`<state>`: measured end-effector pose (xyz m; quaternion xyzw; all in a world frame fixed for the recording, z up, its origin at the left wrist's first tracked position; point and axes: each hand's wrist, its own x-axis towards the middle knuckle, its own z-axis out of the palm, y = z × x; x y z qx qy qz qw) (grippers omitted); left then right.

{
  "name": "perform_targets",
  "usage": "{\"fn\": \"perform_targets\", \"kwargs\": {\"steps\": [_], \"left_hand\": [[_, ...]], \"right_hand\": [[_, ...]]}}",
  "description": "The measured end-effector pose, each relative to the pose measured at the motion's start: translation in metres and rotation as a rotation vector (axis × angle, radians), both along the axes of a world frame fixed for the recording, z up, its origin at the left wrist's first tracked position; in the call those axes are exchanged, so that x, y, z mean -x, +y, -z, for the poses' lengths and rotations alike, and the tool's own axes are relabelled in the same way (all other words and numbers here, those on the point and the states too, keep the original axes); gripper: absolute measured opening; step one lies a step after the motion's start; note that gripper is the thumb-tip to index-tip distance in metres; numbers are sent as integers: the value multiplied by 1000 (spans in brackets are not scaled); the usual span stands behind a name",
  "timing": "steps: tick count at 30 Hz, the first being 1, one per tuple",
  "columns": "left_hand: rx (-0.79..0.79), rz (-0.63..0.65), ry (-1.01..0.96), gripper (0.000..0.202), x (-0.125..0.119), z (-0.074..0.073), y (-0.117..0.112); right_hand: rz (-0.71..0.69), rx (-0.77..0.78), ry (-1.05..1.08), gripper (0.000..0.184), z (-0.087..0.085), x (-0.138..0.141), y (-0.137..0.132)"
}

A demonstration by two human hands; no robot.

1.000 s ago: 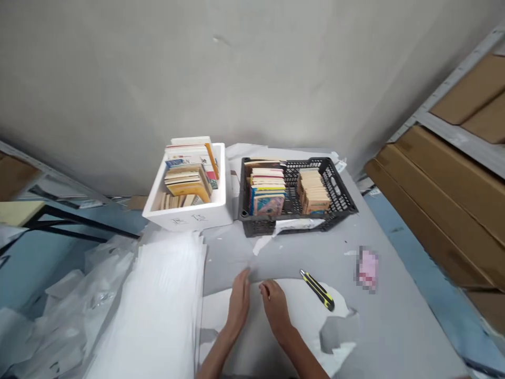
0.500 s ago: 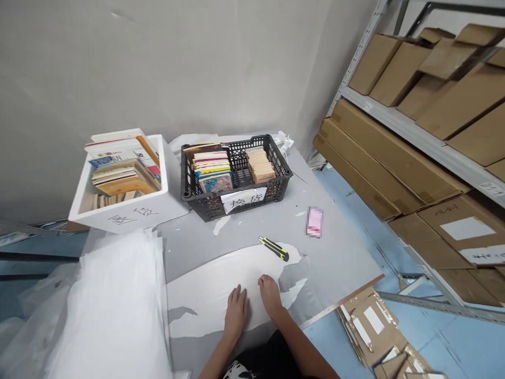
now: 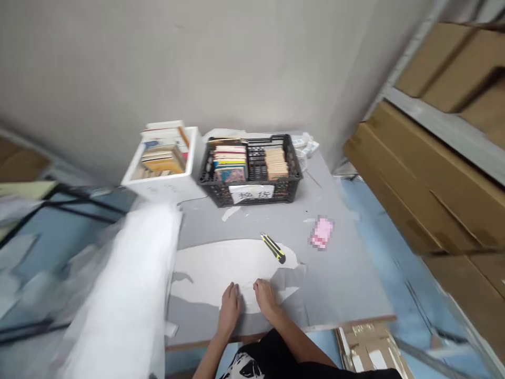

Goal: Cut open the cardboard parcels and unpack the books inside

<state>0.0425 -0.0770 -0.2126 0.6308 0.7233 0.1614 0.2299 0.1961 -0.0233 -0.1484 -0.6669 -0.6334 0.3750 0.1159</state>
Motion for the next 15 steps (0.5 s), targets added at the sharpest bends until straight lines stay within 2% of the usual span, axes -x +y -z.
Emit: {"fn": "perform_targets", "kwargs": {"steps": [3, 6, 11, 15], "left_hand": [[51, -129, -59, 45, -24, -20, -35], [99, -295, -55, 45, -36, -42, -63], [134, -642, -55, 41, -29, -71, -114], [168, -882, -50, 42, -18, -85, -178]], "right_hand": [[-197, -30, 40, 23, -6, 21, -5], [-389, -66, 63, 24, -10, 46, -14], [-679, -112, 86, 32, -14, 80, -50], [-882, -138, 140, 51, -18, 110, -103]]}}
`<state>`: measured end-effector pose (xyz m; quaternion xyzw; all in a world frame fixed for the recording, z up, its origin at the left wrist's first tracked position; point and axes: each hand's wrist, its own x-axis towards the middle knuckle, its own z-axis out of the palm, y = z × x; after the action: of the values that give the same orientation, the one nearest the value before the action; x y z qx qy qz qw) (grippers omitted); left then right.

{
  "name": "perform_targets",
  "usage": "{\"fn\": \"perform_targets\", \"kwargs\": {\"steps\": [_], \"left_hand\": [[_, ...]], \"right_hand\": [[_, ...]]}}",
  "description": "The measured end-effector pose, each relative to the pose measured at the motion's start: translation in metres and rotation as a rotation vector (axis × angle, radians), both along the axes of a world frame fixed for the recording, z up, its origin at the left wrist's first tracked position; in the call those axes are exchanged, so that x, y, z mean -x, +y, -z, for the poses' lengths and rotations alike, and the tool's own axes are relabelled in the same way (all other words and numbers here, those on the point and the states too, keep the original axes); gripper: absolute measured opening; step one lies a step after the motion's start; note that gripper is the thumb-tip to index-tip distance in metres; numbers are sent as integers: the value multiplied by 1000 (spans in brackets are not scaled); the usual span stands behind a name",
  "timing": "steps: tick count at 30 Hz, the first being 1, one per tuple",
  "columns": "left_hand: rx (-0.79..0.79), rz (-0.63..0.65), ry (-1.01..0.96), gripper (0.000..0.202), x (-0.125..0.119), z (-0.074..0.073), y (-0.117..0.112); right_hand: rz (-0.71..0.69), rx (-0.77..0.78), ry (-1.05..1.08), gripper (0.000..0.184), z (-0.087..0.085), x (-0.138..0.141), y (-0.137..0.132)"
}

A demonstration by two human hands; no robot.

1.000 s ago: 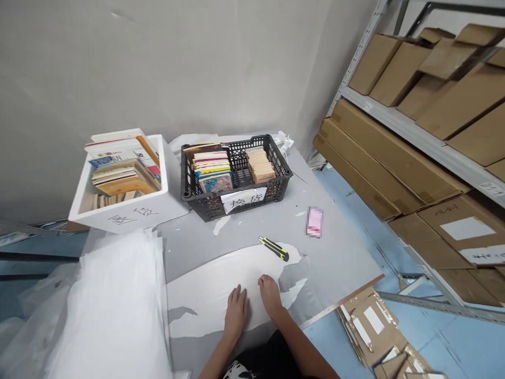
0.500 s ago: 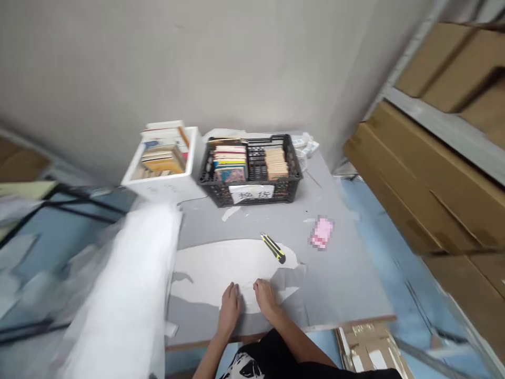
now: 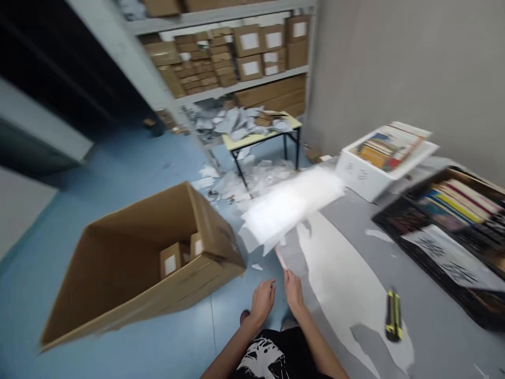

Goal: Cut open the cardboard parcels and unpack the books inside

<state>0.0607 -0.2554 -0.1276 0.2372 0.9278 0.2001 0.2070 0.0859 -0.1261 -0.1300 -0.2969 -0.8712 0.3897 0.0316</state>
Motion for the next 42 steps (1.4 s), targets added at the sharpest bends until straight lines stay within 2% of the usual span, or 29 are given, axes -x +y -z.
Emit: {"fn": "perform_targets", "kwargs": {"steps": [3, 7, 10, 12, 15, 17, 20, 27, 30, 34, 39, 42], "left_hand": [[14, -178, 30, 42, 8, -4, -69], [49, -409, 68, 40, 21, -7, -174], [73, -527, 95, 38, 36, -12, -243], [77, -574, 112, 37, 48, -15, -280], [73, -644, 133, 38, 68, -18, -318], [49, -685, 140, 38, 77, -19, -332], [-5, -717, 120, 38, 83, -21, -339], [-80, -693, 96, 35, 83, -21, -318], [-109, -640, 109, 35, 94, -12, -316], [-146, -608, 110, 35, 122, -2, -316], [-130, -622, 117, 34, 155, -18, -325], [-87, -711, 113, 33, 176, -27, -348]], "right_hand": [[-141, 3, 50, 60, -8, 30, -56], [-294, 24, 100, 63, -24, 71, -146], [-371, 39, 112, 64, -35, 97, -211], [-413, 47, 110, 63, -39, 111, -250], [-476, 60, 85, 59, -40, 127, -296], [-515, 64, 61, 56, -38, 135, -318], [-563, 68, 25, 50, -36, 146, -339], [-570, 83, -39, 38, -38, 161, -358], [-500, 68, -32, 39, -33, 171, -355], [-395, 67, -2, 43, -27, 185, -338], [-351, 182, 28, 43, -30, 202, -320], [-379, 292, 17, 46, -25, 228, -328]]}}
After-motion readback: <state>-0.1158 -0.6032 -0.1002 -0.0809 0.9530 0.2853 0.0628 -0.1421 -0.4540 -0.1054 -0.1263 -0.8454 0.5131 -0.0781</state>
